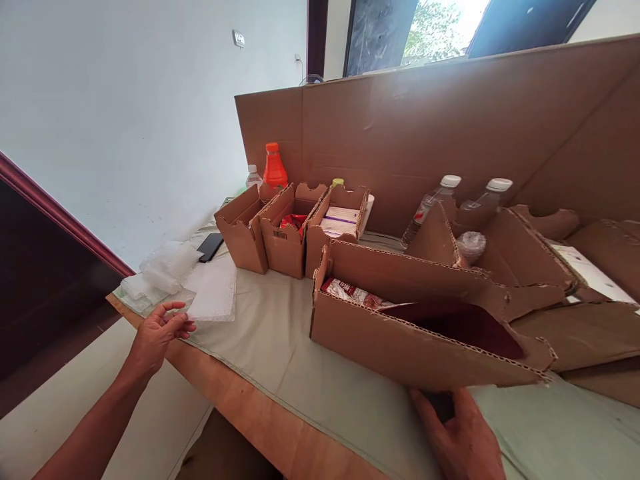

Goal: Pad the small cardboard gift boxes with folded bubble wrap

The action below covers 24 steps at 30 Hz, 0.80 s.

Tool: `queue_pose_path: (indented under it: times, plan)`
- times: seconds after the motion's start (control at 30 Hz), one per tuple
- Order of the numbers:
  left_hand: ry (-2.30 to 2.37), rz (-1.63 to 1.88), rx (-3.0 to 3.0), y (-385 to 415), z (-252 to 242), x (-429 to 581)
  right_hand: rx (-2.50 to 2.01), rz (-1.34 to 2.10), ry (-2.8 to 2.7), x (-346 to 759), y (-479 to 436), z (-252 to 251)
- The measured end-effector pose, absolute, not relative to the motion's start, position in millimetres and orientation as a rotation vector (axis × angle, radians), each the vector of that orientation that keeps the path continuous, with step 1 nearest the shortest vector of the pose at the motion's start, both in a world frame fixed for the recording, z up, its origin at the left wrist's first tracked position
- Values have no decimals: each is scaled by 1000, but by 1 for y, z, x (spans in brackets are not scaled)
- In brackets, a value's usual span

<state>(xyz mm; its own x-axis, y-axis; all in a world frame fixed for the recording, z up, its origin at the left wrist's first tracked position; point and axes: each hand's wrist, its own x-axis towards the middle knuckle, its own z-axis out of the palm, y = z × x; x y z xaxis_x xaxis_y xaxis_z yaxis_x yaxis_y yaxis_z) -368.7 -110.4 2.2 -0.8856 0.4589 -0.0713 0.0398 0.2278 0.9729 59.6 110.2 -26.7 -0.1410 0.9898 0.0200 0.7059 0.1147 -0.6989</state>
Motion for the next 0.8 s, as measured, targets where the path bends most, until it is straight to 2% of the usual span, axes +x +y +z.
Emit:
queue_pose_path:
  times: [0.4,0.6,0.67,0.8]
  plan:
    - [1654,1513,451,-107,-14,-268,-1671,790,-1919,66,117,-30]
    - [1334,1163,766,-110,-11,-239,-1613,765,-1951,63,112,-30]
    - [1483,1157,892,-110,-5,-257,-1598,748,-1954,63,111,-31]
    - [2103,1413,887,-105,11,-334,-1627,749,-1968,65,114,-34]
